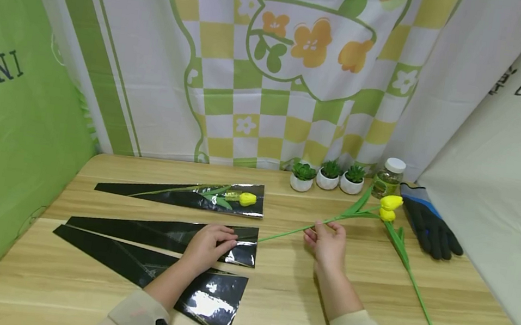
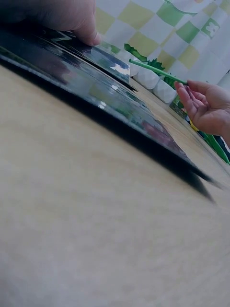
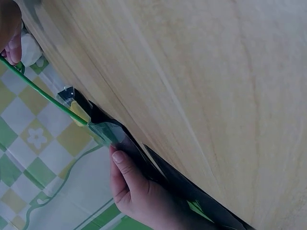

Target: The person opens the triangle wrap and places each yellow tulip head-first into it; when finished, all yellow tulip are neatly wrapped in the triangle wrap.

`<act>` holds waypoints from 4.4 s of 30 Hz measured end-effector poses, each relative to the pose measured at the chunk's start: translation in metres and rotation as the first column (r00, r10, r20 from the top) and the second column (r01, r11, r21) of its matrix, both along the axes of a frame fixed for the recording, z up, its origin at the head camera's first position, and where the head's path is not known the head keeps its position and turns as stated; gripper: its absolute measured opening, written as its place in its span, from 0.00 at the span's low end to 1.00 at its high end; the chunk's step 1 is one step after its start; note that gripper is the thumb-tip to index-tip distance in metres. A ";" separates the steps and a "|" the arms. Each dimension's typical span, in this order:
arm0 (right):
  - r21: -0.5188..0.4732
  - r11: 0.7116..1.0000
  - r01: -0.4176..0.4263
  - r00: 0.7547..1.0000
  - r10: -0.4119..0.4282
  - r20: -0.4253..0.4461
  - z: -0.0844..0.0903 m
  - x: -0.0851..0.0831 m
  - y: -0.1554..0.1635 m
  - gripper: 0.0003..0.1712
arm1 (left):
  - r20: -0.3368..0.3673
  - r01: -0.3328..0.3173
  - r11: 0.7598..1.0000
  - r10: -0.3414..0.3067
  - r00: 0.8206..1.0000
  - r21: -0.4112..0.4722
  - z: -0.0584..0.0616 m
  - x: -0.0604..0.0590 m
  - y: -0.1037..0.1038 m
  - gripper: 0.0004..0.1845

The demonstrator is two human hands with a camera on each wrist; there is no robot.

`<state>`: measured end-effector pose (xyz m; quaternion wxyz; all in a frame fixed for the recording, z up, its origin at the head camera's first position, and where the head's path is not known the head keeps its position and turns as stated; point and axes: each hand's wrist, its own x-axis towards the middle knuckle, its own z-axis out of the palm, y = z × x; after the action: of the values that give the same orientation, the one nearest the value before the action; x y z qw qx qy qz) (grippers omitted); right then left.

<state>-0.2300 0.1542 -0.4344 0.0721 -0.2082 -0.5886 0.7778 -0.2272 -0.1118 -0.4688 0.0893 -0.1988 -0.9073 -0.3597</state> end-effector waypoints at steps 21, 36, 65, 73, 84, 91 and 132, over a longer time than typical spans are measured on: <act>-0.005 0.999 0.034 0.999 -0.034 -0.012 -0.003 -0.001 -0.002 0.21 | -0.020 -0.026 1.000 0.026 0.999 -0.008 0.006 0.002 0.002 0.09; 0.008 0.999 0.033 0.999 -0.033 -0.011 -0.005 -0.001 -0.004 0.23 | -0.014 -0.046 0.997 0.047 0.999 0.057 0.001 0.002 0.002 0.05; -0.030 0.999 -0.023 1.000 0.023 -0.015 -0.012 0.002 -0.022 0.18 | -0.028 -0.050 0.997 0.052 0.998 0.062 -0.003 0.000 0.005 0.08; -0.044 0.997 -0.056 0.998 0.056 -0.005 -0.015 0.006 -0.043 0.13 | -0.043 -0.062 0.996 0.065 0.997 0.067 -0.001 0.001 0.011 0.09; -0.062 0.989 -0.134 0.991 0.135 0.006 -0.016 0.014 -0.065 0.15 | -0.045 -0.057 0.996 0.061 0.997 0.075 -0.001 0.001 0.012 0.09; -0.066 0.980 -0.188 0.982 0.189 0.009 -0.015 0.019 -0.072 0.14 | -0.063 -0.053 0.996 0.058 0.996 0.077 -0.002 0.000 0.012 0.06; 0.912 0.173 -0.371 0.791 0.573 0.213 0.018 0.004 0.022 0.19 | -0.038 -0.039 0.998 0.038 0.999 -0.045 -0.007 -0.001 0.008 0.07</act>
<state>-0.2258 0.1757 -0.4168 -0.0165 0.1348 -0.9438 0.3013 -0.2285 -0.1034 -0.4755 0.1084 -0.1899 -0.9171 -0.3333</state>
